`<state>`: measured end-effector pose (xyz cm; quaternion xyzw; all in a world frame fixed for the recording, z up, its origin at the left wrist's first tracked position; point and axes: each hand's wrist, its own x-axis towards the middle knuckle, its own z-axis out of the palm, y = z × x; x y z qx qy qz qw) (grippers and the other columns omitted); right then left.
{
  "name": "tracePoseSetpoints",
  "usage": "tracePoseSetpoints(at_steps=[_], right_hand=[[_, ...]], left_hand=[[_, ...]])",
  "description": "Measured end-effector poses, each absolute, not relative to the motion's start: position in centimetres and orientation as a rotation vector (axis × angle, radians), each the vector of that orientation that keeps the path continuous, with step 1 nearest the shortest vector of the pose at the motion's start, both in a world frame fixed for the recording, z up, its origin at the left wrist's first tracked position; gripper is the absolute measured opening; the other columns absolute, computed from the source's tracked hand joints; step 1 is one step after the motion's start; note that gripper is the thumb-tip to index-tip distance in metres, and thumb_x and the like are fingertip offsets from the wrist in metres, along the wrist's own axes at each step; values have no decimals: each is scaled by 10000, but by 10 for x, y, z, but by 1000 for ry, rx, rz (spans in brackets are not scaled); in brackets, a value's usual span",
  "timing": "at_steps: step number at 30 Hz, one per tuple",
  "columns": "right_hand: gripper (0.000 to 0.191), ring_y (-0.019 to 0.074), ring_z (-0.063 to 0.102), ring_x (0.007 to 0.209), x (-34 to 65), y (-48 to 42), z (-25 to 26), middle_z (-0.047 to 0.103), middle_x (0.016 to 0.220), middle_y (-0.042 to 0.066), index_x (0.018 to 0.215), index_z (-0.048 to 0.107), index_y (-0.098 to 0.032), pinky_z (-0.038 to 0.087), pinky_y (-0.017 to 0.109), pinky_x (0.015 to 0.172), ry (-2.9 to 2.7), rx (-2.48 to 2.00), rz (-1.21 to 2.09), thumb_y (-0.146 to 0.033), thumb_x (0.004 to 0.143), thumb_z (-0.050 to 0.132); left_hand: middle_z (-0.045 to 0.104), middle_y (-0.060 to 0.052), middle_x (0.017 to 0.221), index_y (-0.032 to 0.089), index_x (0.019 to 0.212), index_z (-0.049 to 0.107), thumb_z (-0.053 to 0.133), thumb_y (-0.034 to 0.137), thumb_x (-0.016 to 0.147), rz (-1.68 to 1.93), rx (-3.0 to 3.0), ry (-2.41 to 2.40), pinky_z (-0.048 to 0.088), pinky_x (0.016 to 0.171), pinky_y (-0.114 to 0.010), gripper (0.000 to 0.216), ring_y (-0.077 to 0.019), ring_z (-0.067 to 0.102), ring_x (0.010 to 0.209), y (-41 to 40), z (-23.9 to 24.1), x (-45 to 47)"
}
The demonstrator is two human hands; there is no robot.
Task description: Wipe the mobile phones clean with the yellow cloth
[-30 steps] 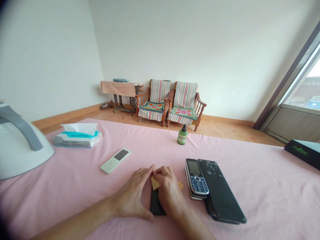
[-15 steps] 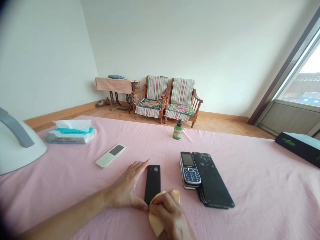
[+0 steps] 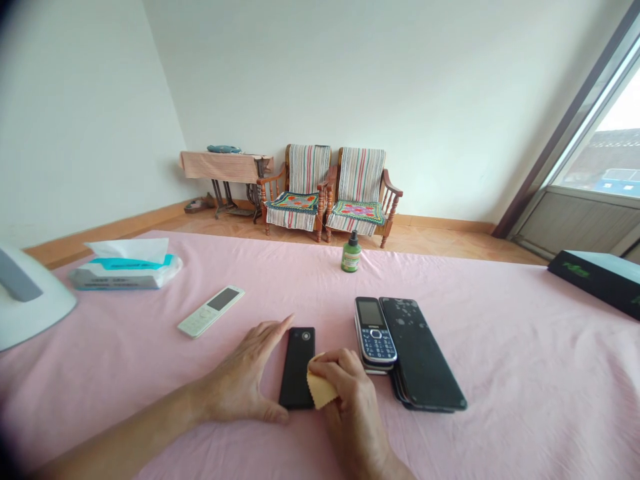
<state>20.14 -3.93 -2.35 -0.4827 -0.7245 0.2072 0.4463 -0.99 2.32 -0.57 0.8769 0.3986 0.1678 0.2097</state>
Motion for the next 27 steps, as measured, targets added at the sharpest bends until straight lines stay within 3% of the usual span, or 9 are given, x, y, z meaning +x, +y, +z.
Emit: tracePoseSetpoints(at_steps=[4,7,10,15,20,24,27], right_hand=[[412,186,606,857,196,-42,-21,621,928,62,928,694,-215,468,271,720,-1891,-1199,578,-11,658,459],[375,163,597,737,194,-52,-17,614,803,25,764,673,-209,423,263,656,-1942,-1243,578,10,558,450],[283,150,581,672,195,-58,-15,606,735,11,678,628,-206,399,260,625,-1941,-1250,584,-7,569,460],[288,167,594,736,198,-55,-15,606,789,36,780,639,-208,443,251,638,-1862,-1198,581,-25,657,454],[336,178,620,790,195,-51,-19,628,861,48,866,674,-219,463,256,685,-1872,-1165,592,-30,669,477],[303,174,627,799,193,-52,-19,631,886,49,893,678,-219,459,245,681,-1896,-1141,613,-53,696,519],[273,176,625,798,193,-51,-19,633,888,53,898,678,-214,453,244,680,-1900,-1148,633,-71,704,550]], left_hand=[[342,-154,1432,229,1473,90,773,652,494,474,2436,1098,230,1078,-555,1267,-375,300,1307,24,-7,-10],[338,-154,1433,234,1473,82,793,621,482,485,2431,1105,227,1081,-560,1280,-375,298,1310,24,-8,-10],[326,-155,1438,237,1473,64,818,580,470,488,2415,1093,218,1089,-564,1300,-376,295,1314,23,-9,-11],[214,-135,1492,270,1465,-68,842,414,492,536,2346,1058,215,1100,-564,1340,-379,209,1360,19,-6,-14],[200,-117,1468,294,1448,-134,838,323,491,686,2321,976,248,1098,-550,1364,-375,243,1338,8,3,-13],[199,-115,1458,304,1451,-103,860,317,478,793,2336,949,261,1094,-552,1369,-379,254,1324,-2,5,-9],[196,-132,1466,306,1449,-114,881,430,485,826,2229,970,289,1082,-546,1391,-375,293,1316,-1,-1,-6]])
